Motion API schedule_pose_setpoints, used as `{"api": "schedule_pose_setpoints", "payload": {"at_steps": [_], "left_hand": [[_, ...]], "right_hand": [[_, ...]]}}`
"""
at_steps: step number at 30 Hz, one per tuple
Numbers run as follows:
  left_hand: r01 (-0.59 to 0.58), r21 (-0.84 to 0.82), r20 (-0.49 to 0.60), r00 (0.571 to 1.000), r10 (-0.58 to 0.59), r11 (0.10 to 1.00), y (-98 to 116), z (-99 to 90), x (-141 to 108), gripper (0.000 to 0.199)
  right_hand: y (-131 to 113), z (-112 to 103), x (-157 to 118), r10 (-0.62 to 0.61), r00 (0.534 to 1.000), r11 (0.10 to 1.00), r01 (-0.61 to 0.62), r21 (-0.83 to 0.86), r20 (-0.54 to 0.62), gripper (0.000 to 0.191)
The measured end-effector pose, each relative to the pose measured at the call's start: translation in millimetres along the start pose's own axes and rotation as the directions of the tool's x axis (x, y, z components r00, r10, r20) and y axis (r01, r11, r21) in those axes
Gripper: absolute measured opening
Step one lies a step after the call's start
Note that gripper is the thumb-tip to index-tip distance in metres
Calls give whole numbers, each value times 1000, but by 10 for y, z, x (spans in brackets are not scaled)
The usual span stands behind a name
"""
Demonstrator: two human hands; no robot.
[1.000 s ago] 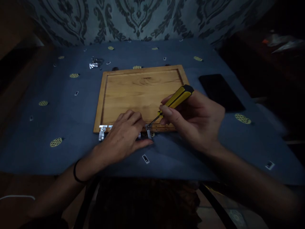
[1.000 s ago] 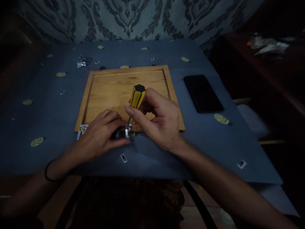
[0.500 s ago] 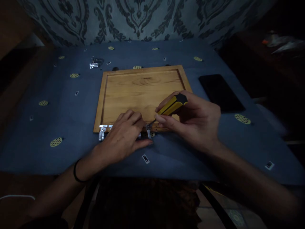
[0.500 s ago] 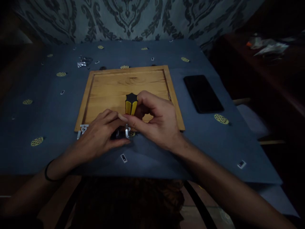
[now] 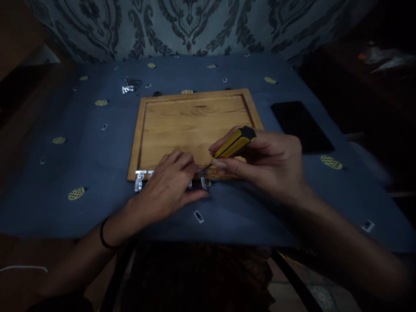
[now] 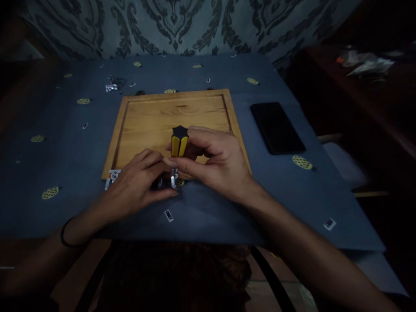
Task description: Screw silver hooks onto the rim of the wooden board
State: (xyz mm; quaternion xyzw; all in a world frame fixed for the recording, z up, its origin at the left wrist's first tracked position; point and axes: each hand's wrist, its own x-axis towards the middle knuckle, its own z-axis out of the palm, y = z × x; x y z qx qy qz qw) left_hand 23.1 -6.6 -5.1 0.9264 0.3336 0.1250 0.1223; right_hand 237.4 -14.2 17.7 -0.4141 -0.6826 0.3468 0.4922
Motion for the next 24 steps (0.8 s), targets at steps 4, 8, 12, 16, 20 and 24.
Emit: {"api": "schedule_pose_setpoints", "payload": {"at_steps": [4,8,12,16,20,24], "left_hand": [[2,19,5,1000,-2,1000,4,-7,9,43],[-2,22,8,1000,2,1000,6,-13,8,43],[-5,32,-5,1000,5,999,-3,-8,4,42],[-8,25,3,1000,8,1000,-9,0,8,46],[-11,24,-18,1000,11,1000,-8,10,7,47],[-18,23,-29,999,19,1000,-7,15,-1,48]], "right_hand": [[18,34,-12,-70,997,996,69,-51,-29,32],[45,42,-19,-78,995,994,73,-85,-58,34],[61,69,-26,-67,993,990,55,-128,-95,40],[50,114,-29,-56,990,989,37,-141,-133,45],[29,126,-21,-44,990,990,25,-139,-135,48],[26,123,-22,-46,989,991,28,-133,-137,49]]}}
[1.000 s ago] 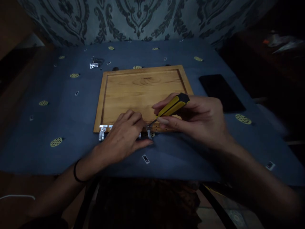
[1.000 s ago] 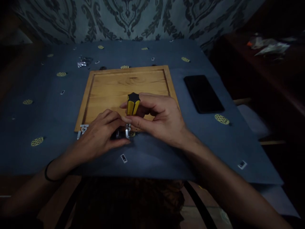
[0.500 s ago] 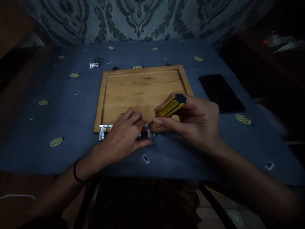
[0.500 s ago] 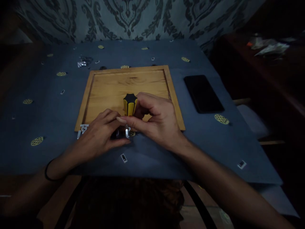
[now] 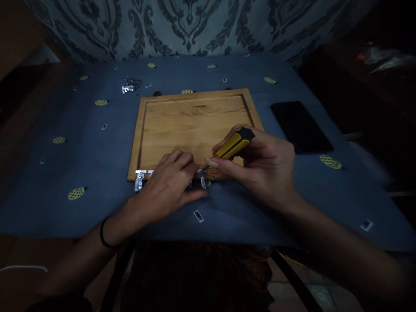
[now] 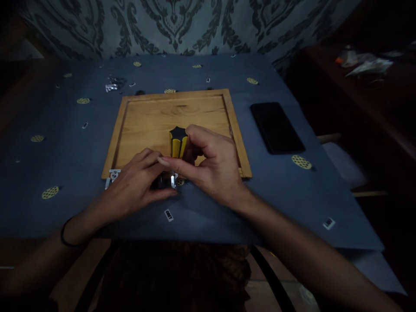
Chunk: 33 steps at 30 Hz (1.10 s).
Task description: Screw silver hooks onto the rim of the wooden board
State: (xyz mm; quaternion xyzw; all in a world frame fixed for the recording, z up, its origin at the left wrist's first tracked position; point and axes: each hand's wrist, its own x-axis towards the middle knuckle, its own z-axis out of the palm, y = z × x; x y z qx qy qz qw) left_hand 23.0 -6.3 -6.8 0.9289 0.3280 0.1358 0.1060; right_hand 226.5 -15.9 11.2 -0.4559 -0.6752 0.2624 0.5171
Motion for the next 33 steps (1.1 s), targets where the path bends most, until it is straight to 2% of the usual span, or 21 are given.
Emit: {"api": "schedule_pose_setpoints", "payload": {"at_steps": [19,33], "left_hand": [[11,-47,15,1000,-10,999,-20,-3,-7,38],[12,-16,46,999,-11,1000,-14,-48,0,43]], "right_hand": [[33,-6,-38,24,1000,999,-24,41,-2,38],[26,-1,-13,34,999,999,-34,36,-3,41]]}}
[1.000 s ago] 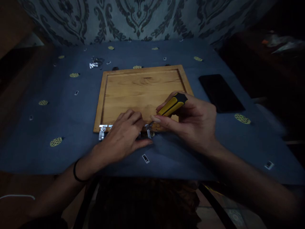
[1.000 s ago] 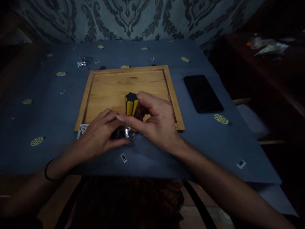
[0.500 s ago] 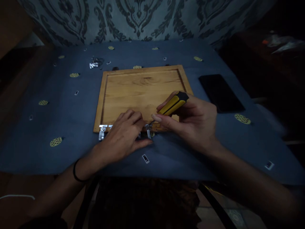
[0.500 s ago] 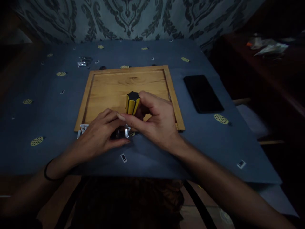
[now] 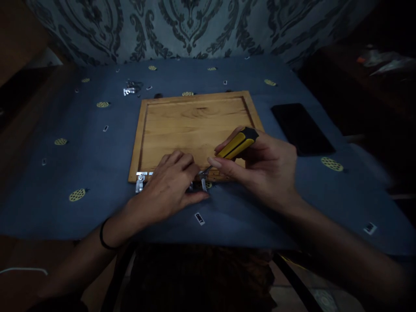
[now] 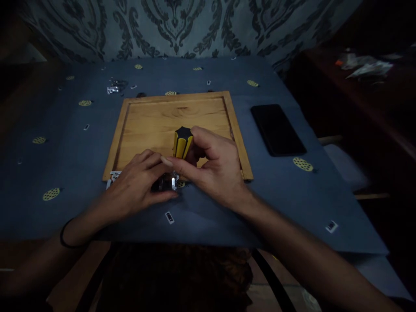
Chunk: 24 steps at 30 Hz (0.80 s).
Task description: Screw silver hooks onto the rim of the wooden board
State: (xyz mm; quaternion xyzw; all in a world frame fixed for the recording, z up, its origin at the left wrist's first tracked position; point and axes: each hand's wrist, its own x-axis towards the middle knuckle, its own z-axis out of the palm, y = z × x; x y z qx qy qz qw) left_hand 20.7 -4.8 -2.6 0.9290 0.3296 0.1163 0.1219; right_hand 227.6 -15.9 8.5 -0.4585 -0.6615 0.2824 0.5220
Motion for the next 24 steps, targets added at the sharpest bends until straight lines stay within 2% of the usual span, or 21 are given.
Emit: {"api": "schedule_pose_setpoints", "payload": {"at_steps": [4,7,11,17,24], "left_hand": [[5,21,-1,1000,-5,1000,11,-5,11,43],[9,26,1,1000,-9,1000,15,-9,18,39],[2,9,1,1000,-2,1000,8,-12,16,39],[0,14,-17,1000,1,1000,-10,11,8,36],[-1,13,-20,1000,1,1000,-17,18,15,36]], "right_hand": [[2,-16,-17,-43,999,999,43,-26,-22,43],[-26,-39,-50,-78,993,996,74,-50,-91,36],[-58,-52,-77,-30,982,998,18,-68,-188,24],[1,-24,-54,-36,992,996,26,-88,-120,35],[52,-15,-46,-45,995,997,39,-67,-90,36]]}}
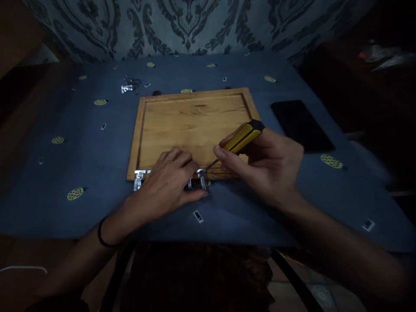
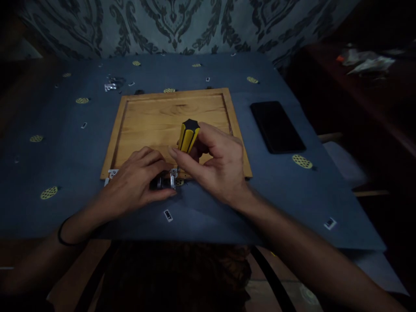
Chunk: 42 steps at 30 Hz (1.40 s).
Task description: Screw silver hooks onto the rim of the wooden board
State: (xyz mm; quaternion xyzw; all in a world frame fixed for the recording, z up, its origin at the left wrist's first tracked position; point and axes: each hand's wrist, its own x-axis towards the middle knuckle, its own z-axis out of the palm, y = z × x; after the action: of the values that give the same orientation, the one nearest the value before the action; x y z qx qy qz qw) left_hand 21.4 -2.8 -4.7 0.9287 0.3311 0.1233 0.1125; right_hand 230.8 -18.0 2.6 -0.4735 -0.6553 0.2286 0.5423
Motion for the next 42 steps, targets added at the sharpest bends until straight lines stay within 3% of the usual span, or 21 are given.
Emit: {"api": "schedule_pose_setpoints", "payload": {"at_steps": [10,16,32,42], "left_hand": [[11,48,12,1000,-12,999,12,-19,3,43],[26,62,14,1000,-27,998,22,-23,3,55],[42,-70,48,998,-39,997,9,-43,51,33],[44,-75,86,996,-37,996,-3,-71,107,34]], "right_hand": [[-27,-31,5,-30,999,996,32,-82,30,29],[-22,-19,12,-11,1000,998,12,-60,21,35],[-30,-23,-2,-15,999,999,17,-50,31,31],[-38,5,-9,0,999,999,1,37,-37,33]]}}
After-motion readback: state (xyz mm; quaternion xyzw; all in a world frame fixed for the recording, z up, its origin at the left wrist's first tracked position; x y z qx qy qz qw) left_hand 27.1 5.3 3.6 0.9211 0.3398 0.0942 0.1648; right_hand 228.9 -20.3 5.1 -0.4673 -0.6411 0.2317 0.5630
